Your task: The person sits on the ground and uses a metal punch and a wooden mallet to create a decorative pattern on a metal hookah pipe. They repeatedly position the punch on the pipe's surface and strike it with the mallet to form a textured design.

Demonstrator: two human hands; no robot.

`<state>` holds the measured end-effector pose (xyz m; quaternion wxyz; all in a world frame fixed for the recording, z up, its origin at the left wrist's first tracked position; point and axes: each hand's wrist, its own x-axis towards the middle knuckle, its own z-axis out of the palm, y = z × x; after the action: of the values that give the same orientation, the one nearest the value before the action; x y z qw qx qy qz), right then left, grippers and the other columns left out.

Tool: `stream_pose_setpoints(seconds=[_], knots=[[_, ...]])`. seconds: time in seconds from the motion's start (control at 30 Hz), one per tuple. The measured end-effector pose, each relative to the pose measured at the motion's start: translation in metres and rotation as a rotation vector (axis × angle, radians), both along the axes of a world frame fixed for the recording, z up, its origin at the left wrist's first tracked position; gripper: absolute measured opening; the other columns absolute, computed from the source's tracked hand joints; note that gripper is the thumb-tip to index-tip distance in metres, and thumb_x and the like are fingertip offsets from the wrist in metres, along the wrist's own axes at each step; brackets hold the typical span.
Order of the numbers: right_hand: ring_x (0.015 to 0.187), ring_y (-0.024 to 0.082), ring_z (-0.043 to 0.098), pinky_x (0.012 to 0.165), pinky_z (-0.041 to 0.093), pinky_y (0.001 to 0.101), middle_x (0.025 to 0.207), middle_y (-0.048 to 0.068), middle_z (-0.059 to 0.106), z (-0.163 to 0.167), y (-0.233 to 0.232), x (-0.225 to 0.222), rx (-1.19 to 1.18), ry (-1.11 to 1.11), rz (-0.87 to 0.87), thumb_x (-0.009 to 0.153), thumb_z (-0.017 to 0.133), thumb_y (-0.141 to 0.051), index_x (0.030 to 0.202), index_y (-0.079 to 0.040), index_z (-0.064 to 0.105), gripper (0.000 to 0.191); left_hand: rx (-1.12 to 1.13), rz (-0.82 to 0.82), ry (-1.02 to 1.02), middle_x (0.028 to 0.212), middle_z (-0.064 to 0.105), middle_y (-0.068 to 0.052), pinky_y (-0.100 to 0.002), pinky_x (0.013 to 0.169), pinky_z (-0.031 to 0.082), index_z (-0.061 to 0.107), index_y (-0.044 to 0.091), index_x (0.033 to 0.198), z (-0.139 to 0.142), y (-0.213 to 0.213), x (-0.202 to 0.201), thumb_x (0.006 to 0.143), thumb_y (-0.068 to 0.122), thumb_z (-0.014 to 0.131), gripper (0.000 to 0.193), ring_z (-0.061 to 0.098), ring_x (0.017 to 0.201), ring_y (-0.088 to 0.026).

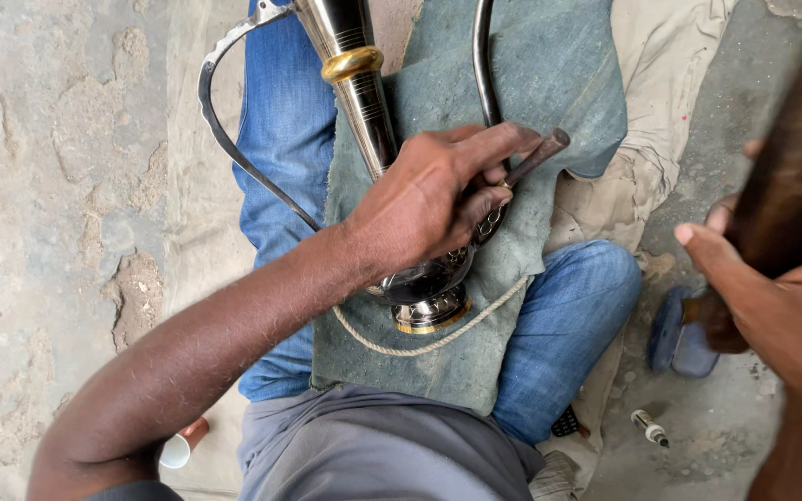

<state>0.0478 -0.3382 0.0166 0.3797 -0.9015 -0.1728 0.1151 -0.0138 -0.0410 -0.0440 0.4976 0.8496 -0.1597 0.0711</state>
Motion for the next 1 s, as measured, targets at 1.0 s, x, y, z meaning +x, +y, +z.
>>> stream_pose_setpoints(seconds=[1.0], knots=[[0.067, 0.015, 0.071, 0.069, 0.065, 0.0331, 0.081, 0.01, 0.069, -0.033, -0.032, -0.025, 0.886, 0.346, -0.027, 0.093, 0.079, 0.0, 0.117, -0.002, 0.059, 0.031, 0.055, -0.249, -0.1, 0.097, 0.07, -0.012, -0.04, 0.076, 0.06, 0.055, 0.003, 0.132, 0.004, 0.0, 0.024, 0.091, -0.004, 0.072, 0.045, 0.073, 0.082, -0.026]])
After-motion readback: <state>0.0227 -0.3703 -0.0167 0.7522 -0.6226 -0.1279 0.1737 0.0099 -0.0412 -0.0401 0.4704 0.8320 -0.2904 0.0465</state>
